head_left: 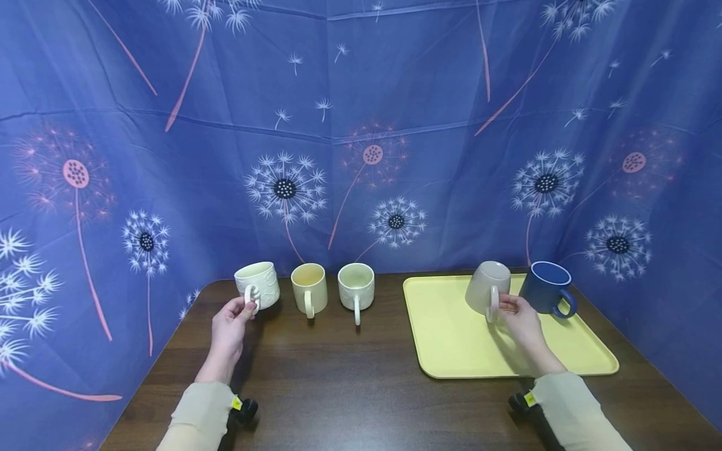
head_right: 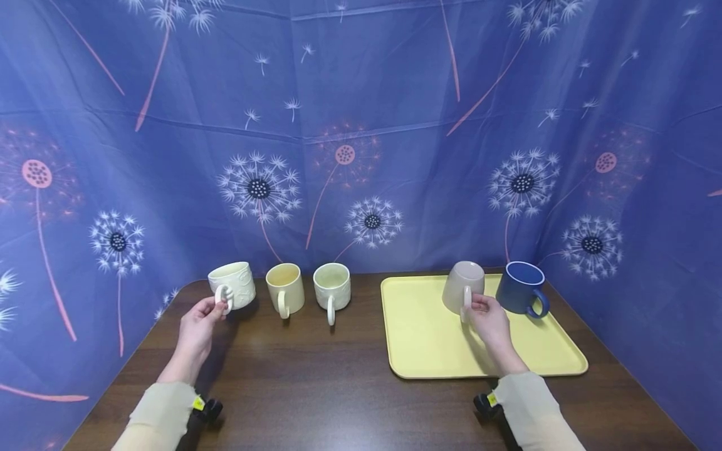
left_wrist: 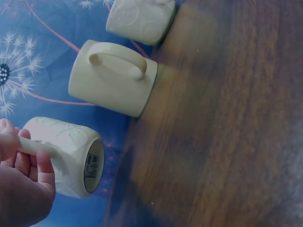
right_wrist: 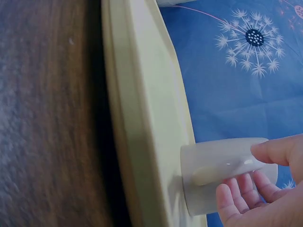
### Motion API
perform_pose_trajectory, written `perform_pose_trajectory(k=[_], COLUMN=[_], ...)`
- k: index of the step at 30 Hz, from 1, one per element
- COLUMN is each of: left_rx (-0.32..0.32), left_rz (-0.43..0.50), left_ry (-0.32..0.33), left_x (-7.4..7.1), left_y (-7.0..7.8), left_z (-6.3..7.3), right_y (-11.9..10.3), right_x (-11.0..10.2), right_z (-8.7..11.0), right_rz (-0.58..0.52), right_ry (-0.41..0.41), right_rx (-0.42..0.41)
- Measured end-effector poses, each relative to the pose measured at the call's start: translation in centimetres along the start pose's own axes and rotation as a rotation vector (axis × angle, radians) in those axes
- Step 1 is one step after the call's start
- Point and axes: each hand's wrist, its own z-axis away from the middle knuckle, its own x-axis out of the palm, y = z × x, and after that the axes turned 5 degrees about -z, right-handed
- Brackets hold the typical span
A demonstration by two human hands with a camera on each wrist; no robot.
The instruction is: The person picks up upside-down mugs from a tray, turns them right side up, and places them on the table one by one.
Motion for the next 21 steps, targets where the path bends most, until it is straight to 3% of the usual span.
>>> perform_pose_trajectory(k=[4,17,21], left_rx=[-0.024,-0.073,-0.093], left_rz=[-0.027,-0.067,-0.131], left_ry=[0.000,-0.013,-0.016], left_x=[0.0,-0.1,-0.2], left_y=[-0.3,-1.2,-1.5], left_z=[-0.4,-1.5,-1.5], right_y=[0.4,1.1,1.2], right_x=[0.2,0.7,0.8], right_z=[0.0,-0.5,-0.5], right_rz=[-0.023,0.113,0.106], right_ry=[-0.044,-0.007,-0.019], right_rx=[0.035,0.012,0.034])
